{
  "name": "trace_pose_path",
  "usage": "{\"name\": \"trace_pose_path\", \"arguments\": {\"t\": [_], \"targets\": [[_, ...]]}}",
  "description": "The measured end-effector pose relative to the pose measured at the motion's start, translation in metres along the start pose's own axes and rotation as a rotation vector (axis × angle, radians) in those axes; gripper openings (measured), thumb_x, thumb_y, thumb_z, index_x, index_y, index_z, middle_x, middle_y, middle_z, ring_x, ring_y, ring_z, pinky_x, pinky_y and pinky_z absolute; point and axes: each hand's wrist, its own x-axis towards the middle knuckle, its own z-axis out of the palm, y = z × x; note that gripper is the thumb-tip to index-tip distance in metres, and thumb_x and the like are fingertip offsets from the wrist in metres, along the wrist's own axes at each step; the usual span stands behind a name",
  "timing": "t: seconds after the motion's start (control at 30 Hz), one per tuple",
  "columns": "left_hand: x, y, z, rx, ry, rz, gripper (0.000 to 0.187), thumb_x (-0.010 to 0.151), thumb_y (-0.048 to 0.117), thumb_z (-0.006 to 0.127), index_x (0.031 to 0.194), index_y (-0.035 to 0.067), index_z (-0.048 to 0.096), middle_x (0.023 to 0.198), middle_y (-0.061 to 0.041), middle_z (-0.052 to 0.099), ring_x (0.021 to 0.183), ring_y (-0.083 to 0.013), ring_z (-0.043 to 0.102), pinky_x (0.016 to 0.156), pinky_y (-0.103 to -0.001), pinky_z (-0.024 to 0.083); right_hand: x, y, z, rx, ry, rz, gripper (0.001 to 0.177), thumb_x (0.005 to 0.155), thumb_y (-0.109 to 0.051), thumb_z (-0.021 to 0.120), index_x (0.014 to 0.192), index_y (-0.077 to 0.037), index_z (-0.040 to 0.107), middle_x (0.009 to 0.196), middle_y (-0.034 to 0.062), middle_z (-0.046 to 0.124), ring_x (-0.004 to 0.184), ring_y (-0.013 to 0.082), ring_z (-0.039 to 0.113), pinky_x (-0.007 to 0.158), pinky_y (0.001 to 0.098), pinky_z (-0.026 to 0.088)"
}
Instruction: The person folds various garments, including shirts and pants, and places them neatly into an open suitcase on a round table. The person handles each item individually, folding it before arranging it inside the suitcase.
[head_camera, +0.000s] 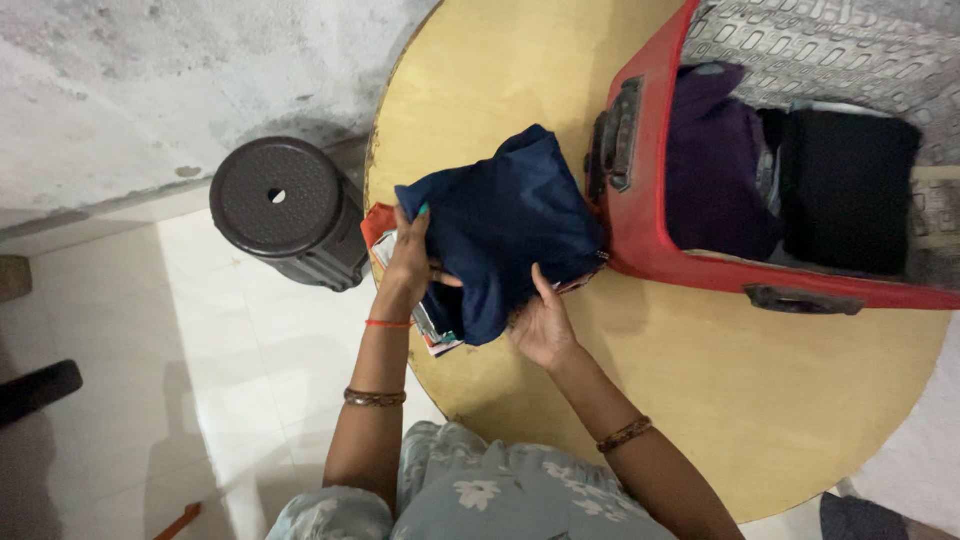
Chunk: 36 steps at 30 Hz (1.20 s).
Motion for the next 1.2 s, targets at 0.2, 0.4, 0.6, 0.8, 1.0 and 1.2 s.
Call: {"name": "trace_pose_path", "arguments": {"t": [0.2, 0.4, 0.6, 0.8, 1.0, 1.2], "targets": [[0.043, -0.021, -0.039, 0.369, 0.038, 0.352, 0.059, 0.101, 0.043, 0.06, 0.152, 0.016, 0.047, 0.128, -0.006, 0.069, 0.102, -0.0109, 0.064, 0.065, -0.025, 0.056, 0.003, -0.003, -0.001, -0.04, 0.062, -0.02, 0.065, 0.091, -0.036, 0.071, 0.147, -0.011, 0.049, 0.139, 0.0072, 0.062, 0.122, 0.0253, 0.062, 0.103, 0.0445, 0.051], [0.089, -0.011, -0.05, 0.144, 0.034, 0.181, 0.05, 0.103, 0.054, 0.065, 0.085, 0.008, 0.06, 0.07, 0.001, 0.043, 0.057, -0.0126, 0.039, 0.053, -0.031, 0.029, 0.012, 0.016, -0.01, -0.235, 0.222, -0.026, 0.075, 0.082, -0.016, 0.073, 0.14, -0.041, 0.032, 0.131, -0.0003, 0.06, 0.118, 0.0245, 0.061, 0.1, 0.0499, 0.051], [0.09, 0.031, -0.025, 0.176, -0.106, -0.157, 0.05, 0.087, 0.061, 0.064, 0.086, 0.011, 0.062, 0.069, 0.001, 0.055, 0.054, -0.0124, 0.05, 0.055, -0.032, 0.044, 0.012, 0.014, -0.032, -0.241, 0.069, -0.244, 0.07, 0.08, -0.011, 0.07, 0.145, -0.016, 0.045, 0.13, 0.0058, 0.061, 0.117, 0.024, 0.062, 0.099, 0.0468, 0.052], [0.092, 0.042, 0.007, 0.869, -0.114, -0.193, 0.08, 0.09, 0.07, 0.065, 0.141, 0.008, 0.063, 0.104, -0.002, 0.065, 0.087, -0.0191, 0.059, 0.078, -0.047, 0.045, 0.006, -0.007, -0.017, -0.278, 0.308, -0.116, 0.083, 0.083, -0.019, 0.075, 0.151, -0.022, 0.028, 0.14, 0.0077, 0.056, 0.126, 0.0296, 0.056, 0.102, 0.0516, 0.047], [0.104, 0.018, 0.004, 0.806, -0.528, 0.02, 0.078, 0.08, 0.029, 0.079, 0.145, -0.006, 0.053, 0.124, -0.026, 0.07, 0.107, -0.0289, 0.069, 0.093, -0.039, 0.053, -0.006, -0.003, -0.002, -0.326, 0.25, -0.162, 0.097, 0.071, -0.005, 0.072, 0.153, -0.028, 0.026, 0.143, 0.006, 0.052, 0.128, 0.0332, 0.052, 0.101, 0.0561, 0.047], [0.101, -0.021, -0.034, 0.613, -0.52, 0.12, 0.069, 0.088, 0.02, 0.07, 0.151, 0.001, 0.049, 0.137, -0.008, 0.065, 0.123, -0.013, 0.059, 0.105, -0.025, 0.044, -0.02, -0.028, -0.016, -0.338, 0.212, -0.203, 0.091, 0.069, 0.0, 0.066, 0.153, -0.019, 0.036, 0.133, 0.0089, 0.058, 0.119, 0.0288, 0.06, 0.096, 0.042, 0.057]]}}
